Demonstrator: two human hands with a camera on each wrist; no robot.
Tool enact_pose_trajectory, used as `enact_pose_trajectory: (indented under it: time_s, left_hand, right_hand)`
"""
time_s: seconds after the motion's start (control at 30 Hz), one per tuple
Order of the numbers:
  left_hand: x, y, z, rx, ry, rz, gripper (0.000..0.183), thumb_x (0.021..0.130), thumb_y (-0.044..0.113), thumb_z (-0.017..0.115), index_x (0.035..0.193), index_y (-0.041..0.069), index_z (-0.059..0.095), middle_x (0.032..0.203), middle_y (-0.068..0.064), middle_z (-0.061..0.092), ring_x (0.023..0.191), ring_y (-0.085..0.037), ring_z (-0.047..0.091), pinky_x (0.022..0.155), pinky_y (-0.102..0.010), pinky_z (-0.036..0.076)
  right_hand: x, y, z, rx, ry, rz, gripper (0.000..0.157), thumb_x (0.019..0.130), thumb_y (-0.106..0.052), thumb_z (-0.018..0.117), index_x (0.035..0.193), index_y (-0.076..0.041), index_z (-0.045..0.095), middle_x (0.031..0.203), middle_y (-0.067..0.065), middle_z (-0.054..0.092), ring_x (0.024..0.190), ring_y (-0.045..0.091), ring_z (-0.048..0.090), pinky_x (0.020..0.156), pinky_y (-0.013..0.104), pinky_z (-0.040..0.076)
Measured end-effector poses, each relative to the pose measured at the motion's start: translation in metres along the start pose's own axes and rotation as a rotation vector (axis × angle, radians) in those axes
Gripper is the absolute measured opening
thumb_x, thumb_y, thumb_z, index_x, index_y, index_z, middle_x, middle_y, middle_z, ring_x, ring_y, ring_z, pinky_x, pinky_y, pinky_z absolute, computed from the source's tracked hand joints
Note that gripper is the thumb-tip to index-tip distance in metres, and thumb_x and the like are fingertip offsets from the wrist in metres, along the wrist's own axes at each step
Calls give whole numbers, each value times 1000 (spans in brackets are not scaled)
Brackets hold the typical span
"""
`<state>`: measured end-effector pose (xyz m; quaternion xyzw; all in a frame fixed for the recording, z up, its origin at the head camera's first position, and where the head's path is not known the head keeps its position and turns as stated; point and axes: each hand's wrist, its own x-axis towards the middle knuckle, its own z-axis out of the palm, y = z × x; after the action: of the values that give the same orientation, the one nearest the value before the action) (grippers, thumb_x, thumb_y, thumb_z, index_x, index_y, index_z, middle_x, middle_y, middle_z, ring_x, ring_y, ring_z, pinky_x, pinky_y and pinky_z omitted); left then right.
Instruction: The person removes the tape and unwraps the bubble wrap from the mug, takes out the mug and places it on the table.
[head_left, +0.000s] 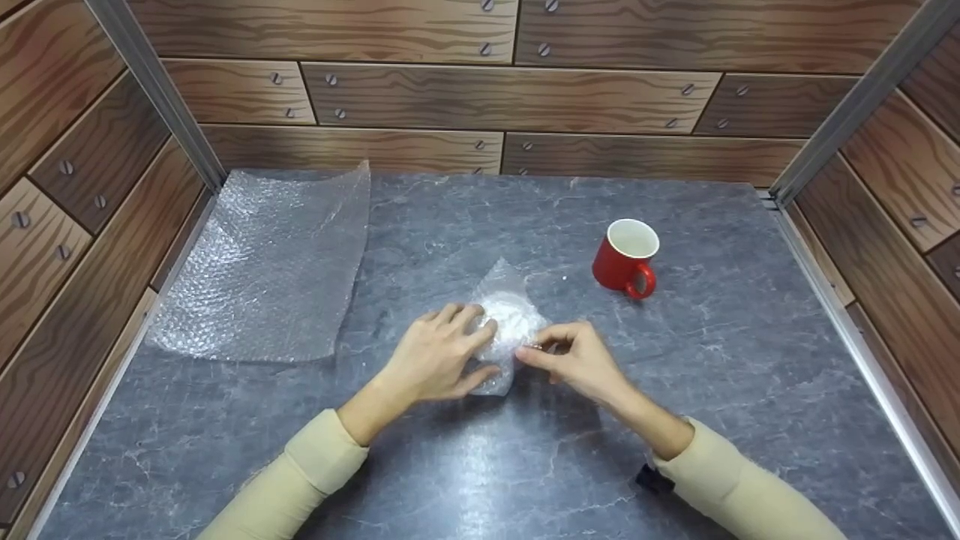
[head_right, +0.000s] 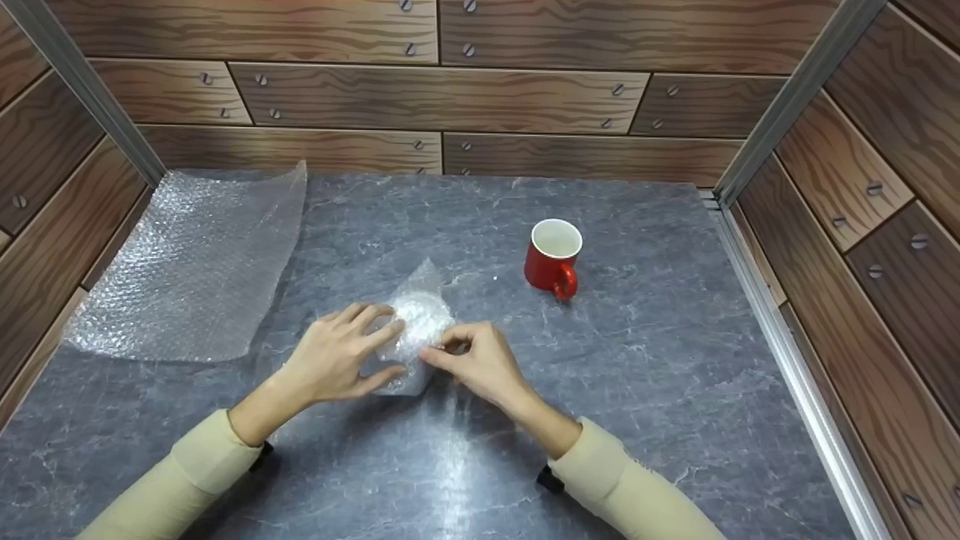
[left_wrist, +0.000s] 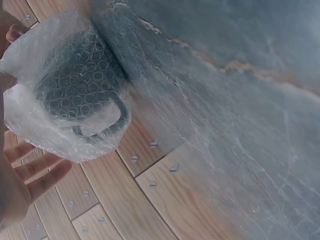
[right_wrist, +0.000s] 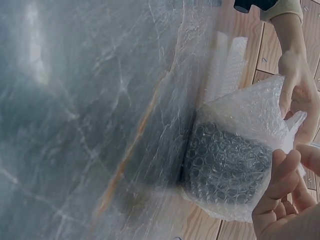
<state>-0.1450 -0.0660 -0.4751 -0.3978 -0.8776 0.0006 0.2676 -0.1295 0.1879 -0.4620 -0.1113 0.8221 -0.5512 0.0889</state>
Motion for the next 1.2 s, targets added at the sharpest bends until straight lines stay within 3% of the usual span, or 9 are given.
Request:
enact_pose_trajectory:
  time_s: [0.33,0.63,0.8,1.0,1.2]
  left_hand:
    - [1,-1,-2,10,-10,8,58,93,69,63,129,23,63,123,-4,68,103,-23,71,73,-33,65]
    - [1,-2,-2,22,-22,6,58,95,69,61,129,22,63,124,-5,68,104,-23,70,73,-31,65]
    - [2,-2,-1,16,-12,7,57,94,68,63,128,23,63,123,-4,68,104,-22,70,72,-31,65]
    - [1,-2,-2,-4,-16,-9,57,94,68,63,129,23,64,124,-5,68,107,-24,71,75,-34,66]
    - [2,0,-3,-21,-26,-38,57,95,68,61,129,23,65,126,-6,69,107,-25,71,74,-34,66]
  right_hand:
    - [2,2,5,18,8,15,24,87,-14,86,88,7,75,71,-5,69,46,6,56,45,28,55]
    - [2,5,13,63,76,-12,23,86,-12,86,83,8,75,63,-5,61,48,6,52,46,17,44]
    - [1,8,15,92,111,-10,23,87,-10,85,82,9,73,59,-3,58,49,7,52,47,17,43]
    - [2,8,13,76,91,-7,22,89,-11,83,86,9,73,63,-5,60,53,10,57,52,19,50]
    - [1,7,11,84,63,-21,23,91,-9,81,85,11,71,61,-5,58,53,7,55,50,17,47]
